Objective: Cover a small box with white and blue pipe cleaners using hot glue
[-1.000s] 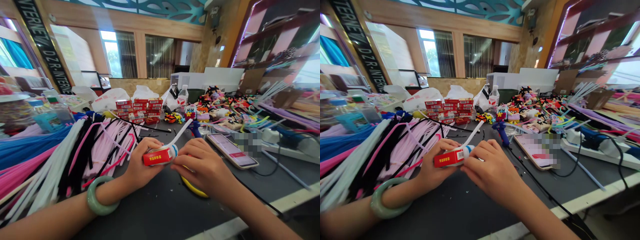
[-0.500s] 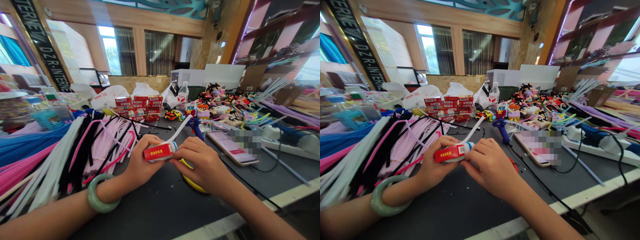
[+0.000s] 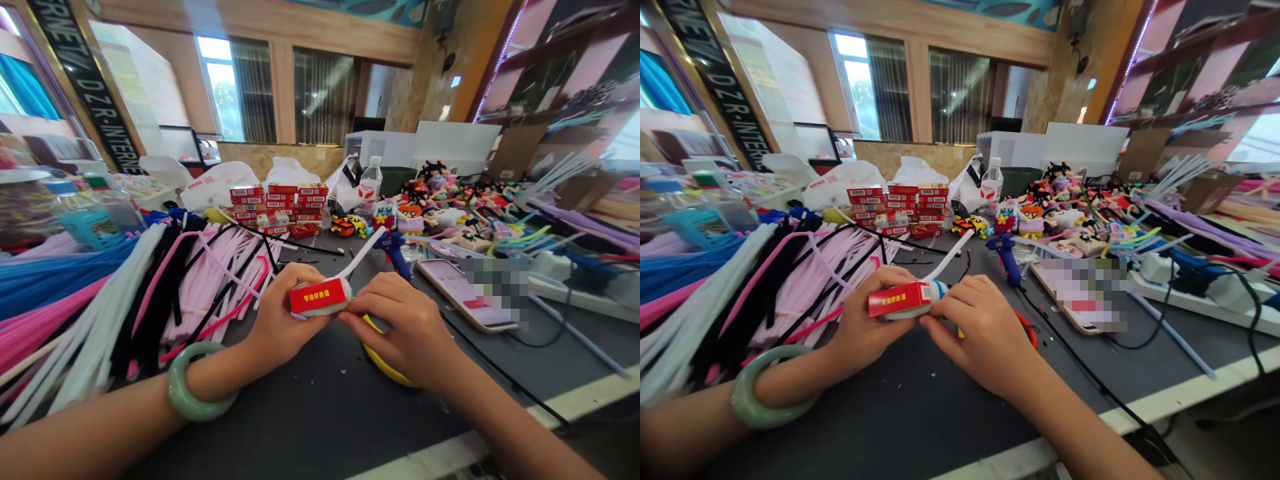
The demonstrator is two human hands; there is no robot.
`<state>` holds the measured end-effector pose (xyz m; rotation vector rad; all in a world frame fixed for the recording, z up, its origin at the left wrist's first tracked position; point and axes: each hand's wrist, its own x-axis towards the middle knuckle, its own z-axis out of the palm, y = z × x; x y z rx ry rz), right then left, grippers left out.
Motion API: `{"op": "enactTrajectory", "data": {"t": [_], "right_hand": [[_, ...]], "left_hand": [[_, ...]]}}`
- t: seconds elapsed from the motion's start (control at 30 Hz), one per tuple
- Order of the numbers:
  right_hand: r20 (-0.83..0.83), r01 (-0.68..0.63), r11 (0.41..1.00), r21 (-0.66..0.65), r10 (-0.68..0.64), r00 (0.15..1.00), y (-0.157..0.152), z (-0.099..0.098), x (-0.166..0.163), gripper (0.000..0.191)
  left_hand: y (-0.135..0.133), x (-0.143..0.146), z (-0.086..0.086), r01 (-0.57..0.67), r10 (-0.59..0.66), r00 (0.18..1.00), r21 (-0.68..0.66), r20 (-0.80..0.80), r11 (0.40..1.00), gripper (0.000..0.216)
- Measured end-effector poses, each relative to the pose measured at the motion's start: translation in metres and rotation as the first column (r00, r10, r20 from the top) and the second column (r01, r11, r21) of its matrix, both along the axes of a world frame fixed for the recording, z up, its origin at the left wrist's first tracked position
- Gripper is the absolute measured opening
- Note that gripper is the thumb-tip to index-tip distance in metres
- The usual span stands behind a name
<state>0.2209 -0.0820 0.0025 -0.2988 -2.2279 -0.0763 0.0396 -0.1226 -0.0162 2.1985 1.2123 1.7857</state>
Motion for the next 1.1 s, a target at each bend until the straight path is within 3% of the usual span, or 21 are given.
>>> {"op": "enactTrajectory", "data": {"t": [0.53,0.7,0.87,0.93,1.1], "right_hand": [[-0.203,0.004,0.978,-0.209,-0.047,0.978,0.010,0.001,0.005,0.010],[-0.254,-0.030,0.929,-0.368,-0.070,0.965,0.011,0.000,0.004,0.012],[-0.297,-0.123,0.844,-0.522,-0.044,0.954,0.012,0.000,0.003,0.015],[-0.317,-0.152,0.827,-0.541,-0.033,0.948,0.011,0.000,0.003,0.015],[-0.310,-0.136,0.853,-0.503,-0.032,0.950,0.011,0.000,0.003,0.012]], "left_hand": [[-0.001,0.001,0.001,-0.034,0.034,0.999,-0.006,-0.009,0.999,0.021],[0.000,0.000,-0.003,-0.010,0.012,0.999,0.047,-0.047,0.999,0.022],[0.001,-0.003,-0.006,-0.015,0.019,0.995,0.040,-0.095,0.999,0.024],[0.001,-0.003,-0.006,-0.022,0.026,0.995,0.040,-0.101,0.999,0.024],[0.001,-0.004,-0.007,-0.007,0.015,0.995,0.081,-0.096,0.997,0.024]]}}
